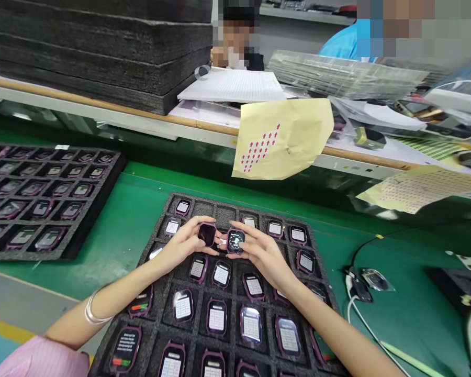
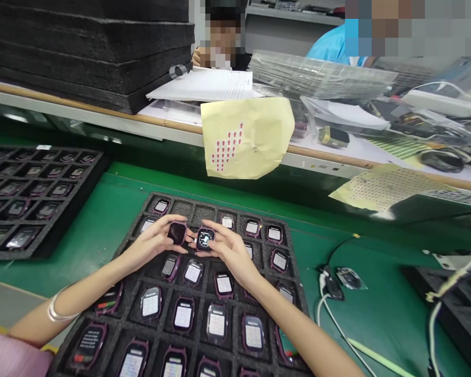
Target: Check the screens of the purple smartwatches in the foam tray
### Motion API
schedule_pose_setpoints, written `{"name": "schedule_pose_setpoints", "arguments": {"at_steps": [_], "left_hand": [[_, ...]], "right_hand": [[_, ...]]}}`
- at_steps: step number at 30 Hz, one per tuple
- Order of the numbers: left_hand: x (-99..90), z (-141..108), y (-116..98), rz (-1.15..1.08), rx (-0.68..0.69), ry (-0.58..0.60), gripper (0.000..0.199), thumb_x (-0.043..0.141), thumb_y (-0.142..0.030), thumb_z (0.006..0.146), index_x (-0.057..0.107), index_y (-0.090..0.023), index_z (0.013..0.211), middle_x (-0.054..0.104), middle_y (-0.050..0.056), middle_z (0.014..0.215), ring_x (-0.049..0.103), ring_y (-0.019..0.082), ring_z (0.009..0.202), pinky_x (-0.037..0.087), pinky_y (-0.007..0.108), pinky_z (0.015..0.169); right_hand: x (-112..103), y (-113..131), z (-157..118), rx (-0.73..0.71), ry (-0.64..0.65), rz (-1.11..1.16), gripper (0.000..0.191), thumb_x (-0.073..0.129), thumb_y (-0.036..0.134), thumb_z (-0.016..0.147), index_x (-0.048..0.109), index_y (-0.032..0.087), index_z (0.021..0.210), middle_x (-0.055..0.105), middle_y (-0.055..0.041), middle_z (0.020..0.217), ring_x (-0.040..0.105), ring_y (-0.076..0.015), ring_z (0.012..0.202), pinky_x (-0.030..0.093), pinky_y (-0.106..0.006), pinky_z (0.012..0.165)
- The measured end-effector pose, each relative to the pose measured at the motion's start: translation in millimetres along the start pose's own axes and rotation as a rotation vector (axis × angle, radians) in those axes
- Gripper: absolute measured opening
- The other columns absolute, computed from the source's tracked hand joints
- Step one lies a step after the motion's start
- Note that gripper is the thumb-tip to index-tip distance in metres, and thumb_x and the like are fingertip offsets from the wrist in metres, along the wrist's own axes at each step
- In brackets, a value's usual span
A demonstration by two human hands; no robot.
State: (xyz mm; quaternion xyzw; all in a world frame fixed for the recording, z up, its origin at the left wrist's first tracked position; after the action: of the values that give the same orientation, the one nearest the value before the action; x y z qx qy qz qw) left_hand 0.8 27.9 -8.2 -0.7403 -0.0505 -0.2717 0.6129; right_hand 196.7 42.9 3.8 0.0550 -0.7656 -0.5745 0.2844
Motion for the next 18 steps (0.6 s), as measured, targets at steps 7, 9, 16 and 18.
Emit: {"name": "schedule_pose_setpoints", "arguments": {"at_steps": [7,9,16,18], "left_hand": [[1.7,1.1,1.7,0.042,0.012,0.009,0.046,0.054,-0.008,0.071,0.051,-0.019,0.115,0.066,0.008,0.104,0.063,0.025,0.100,0.058,0.041,0.080],[3.2,0.4,2.4,0.073,0.017,0.008,0.046,0.056,-0.007,0.069,0.053,-0.019,0.113,0.065,0.007,0.101,0.063,0.024,0.096,0.059,0.040,0.076],[3.4,-1.1,-0.5,0.180,0.052,-0.042,0.044,0.062,-0.008,0.068,0.051,-0.019,0.109,0.056,0.003,0.098,0.062,0.018,0.086,0.061,0.032,0.067],[2.0,-0.9,-0.8,0.233,0.057,-0.064,0.045,0.064,-0.011,0.068,0.050,-0.019,0.110,0.053,0.002,0.094,0.062,0.016,0.079,0.060,0.028,0.060]], "right_hand": [[-1.7,-4.7,0.2,-0.043,-0.014,-0.044,0.043,0.068,0.024,0.082,0.058,0.021,0.124,0.070,-0.0082,0.109,0.068,-0.0249,0.095,0.057,-0.042,0.083],[-2.9,-6.5,0.3,-0.062,-0.023,-0.083,0.041,0.070,0.025,0.082,0.059,0.020,0.121,0.070,-0.0087,0.107,0.069,-0.0241,0.093,0.059,-0.039,0.077],[-1.8,-6.5,-1.0,-0.091,0.029,-0.159,0.055,0.076,0.019,0.076,0.053,0.022,0.126,0.066,-0.0080,0.115,0.066,-0.0223,0.101,0.056,-0.037,0.088],[-1.8,-7.3,-1.1,-0.096,0.051,-0.159,0.066,0.078,0.015,0.072,0.049,0.023,0.131,0.065,-0.0083,0.118,0.065,-0.0221,0.104,0.053,-0.038,0.093]]}}
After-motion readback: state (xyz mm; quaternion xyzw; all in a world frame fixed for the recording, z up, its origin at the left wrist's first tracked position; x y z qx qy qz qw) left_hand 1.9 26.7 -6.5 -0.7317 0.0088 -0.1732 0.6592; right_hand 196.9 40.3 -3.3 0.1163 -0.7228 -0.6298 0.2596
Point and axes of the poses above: each hand's wrist, its own z-axis towards the middle knuckle, its own x-axis out of the palm, y = z × x, the point moved 2 cm from there along z, towards the middle knuckle
